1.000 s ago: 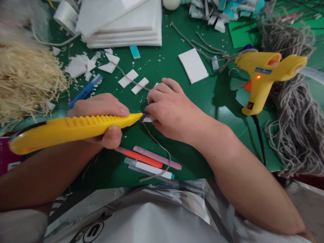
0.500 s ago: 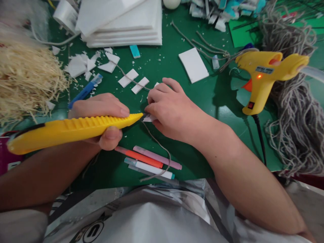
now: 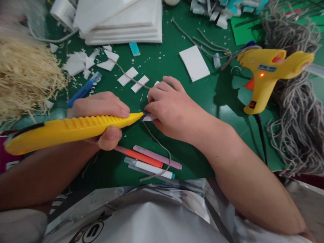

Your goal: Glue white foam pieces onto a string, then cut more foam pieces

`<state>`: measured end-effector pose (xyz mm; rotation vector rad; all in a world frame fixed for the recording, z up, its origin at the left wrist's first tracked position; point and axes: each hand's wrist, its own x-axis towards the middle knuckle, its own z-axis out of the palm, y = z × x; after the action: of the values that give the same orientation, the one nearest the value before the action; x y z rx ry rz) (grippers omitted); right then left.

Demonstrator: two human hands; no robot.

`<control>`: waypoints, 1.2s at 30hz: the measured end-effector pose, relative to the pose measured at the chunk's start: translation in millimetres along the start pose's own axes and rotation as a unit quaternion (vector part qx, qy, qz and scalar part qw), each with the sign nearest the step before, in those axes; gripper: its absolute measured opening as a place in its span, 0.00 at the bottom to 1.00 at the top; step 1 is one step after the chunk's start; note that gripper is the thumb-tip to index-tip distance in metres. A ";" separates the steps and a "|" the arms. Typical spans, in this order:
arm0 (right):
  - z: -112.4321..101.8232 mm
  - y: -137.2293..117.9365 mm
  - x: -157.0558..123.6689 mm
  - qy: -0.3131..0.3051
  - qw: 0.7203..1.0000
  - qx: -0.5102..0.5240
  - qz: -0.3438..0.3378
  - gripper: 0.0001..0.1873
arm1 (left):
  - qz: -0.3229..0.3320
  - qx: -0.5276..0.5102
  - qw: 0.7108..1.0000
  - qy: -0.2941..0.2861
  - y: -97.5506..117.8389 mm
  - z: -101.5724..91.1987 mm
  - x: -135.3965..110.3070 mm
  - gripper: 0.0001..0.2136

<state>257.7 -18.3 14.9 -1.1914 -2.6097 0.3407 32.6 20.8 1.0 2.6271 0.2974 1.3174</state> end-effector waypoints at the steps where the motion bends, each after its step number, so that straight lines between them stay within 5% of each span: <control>1: 0.3 0.1 -0.1 0.000 1.000 0.004 0.002 0.15 | -0.002 -0.003 1.000 0.001 -0.2 -0.1 -0.5 0.15; 21: 2.3 0.0 -0.4 0.009 1.000 0.026 0.012 0.12 | -0.011 -0.019 1.000 0.020 2.2 2.9 -0.5 0.11; 27: 1.3 -1.8 -1.0 0.007 1.000 0.004 0.005 0.13 | 0.006 -0.042 0.999 -0.026 -0.4 -1.8 1.2 0.07; 36: 3.6 1.6 -1.6 0.016 1.000 0.020 -0.001 0.12 | 0.006 -0.031 0.999 0.036 -3.1 6.4 -4.6 0.11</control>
<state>258.7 -18.9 10.8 -1.1710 -2.5642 0.3674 34.8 22.2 -7.1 2.5388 0.2485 1.4026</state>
